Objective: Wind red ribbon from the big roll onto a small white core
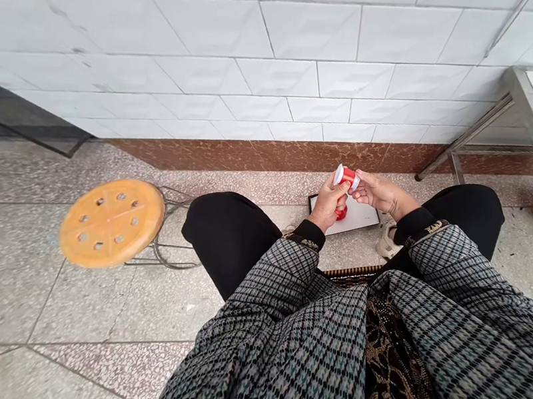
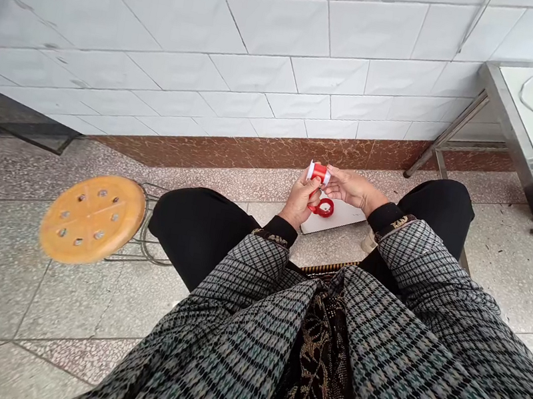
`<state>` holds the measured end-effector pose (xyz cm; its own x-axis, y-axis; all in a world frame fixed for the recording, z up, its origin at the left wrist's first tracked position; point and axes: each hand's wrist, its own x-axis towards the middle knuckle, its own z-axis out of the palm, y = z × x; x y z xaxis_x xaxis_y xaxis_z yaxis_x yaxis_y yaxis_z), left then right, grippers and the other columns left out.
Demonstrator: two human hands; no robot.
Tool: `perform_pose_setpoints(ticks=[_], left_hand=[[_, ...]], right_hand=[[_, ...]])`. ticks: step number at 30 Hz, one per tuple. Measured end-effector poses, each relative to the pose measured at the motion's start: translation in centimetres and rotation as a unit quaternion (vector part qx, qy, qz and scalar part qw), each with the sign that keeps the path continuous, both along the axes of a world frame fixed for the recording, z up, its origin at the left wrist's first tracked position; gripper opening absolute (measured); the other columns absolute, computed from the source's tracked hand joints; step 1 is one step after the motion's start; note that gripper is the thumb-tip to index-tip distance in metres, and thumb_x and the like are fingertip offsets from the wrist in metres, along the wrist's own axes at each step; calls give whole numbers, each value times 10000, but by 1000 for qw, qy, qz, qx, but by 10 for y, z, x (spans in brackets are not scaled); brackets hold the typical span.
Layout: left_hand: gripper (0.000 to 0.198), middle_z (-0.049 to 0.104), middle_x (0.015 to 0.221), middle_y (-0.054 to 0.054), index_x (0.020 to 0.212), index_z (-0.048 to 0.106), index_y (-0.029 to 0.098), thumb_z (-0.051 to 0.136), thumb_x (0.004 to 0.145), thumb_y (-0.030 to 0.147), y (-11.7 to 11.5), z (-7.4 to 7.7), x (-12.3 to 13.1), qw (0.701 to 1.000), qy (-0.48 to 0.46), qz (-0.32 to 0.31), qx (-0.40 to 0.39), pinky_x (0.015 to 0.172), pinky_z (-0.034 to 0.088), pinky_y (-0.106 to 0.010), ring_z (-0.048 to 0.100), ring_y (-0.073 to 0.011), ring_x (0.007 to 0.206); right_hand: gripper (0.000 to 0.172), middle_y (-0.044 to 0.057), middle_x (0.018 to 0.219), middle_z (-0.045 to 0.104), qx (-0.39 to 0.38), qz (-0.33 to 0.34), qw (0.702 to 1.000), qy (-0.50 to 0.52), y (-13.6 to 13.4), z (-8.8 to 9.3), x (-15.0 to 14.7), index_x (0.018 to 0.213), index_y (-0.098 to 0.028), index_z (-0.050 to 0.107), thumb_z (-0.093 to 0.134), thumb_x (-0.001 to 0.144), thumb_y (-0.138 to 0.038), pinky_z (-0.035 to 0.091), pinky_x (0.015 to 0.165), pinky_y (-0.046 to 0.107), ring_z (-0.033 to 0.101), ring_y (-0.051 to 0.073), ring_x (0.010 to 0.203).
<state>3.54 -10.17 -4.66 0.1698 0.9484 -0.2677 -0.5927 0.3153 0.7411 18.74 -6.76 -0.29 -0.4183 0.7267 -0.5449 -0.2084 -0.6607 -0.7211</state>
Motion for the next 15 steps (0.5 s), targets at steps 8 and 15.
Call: perform_pose_setpoints(ticks=[8,15], left_hand=[[409,354,499,141,863,550,191,886,733,386,2,-1,2,999,-39,29,-22,368,106,-162,198,1,356],[397,370,513,129,799,507,188,845,795,397,4,7,6,995,-57,36,-69,370,111,-165,193,3,359]], right_hand=[[405,112,831,734,65,30,994,-87,-2,-5,2,970,-120,683,729,937,-521,635,619,253,706,156,671],[563,68,1169,658,325,-22,918,-226,0,-31,-6,1252,-193,605,835,739,-166,609,649,266,672,131,758]])
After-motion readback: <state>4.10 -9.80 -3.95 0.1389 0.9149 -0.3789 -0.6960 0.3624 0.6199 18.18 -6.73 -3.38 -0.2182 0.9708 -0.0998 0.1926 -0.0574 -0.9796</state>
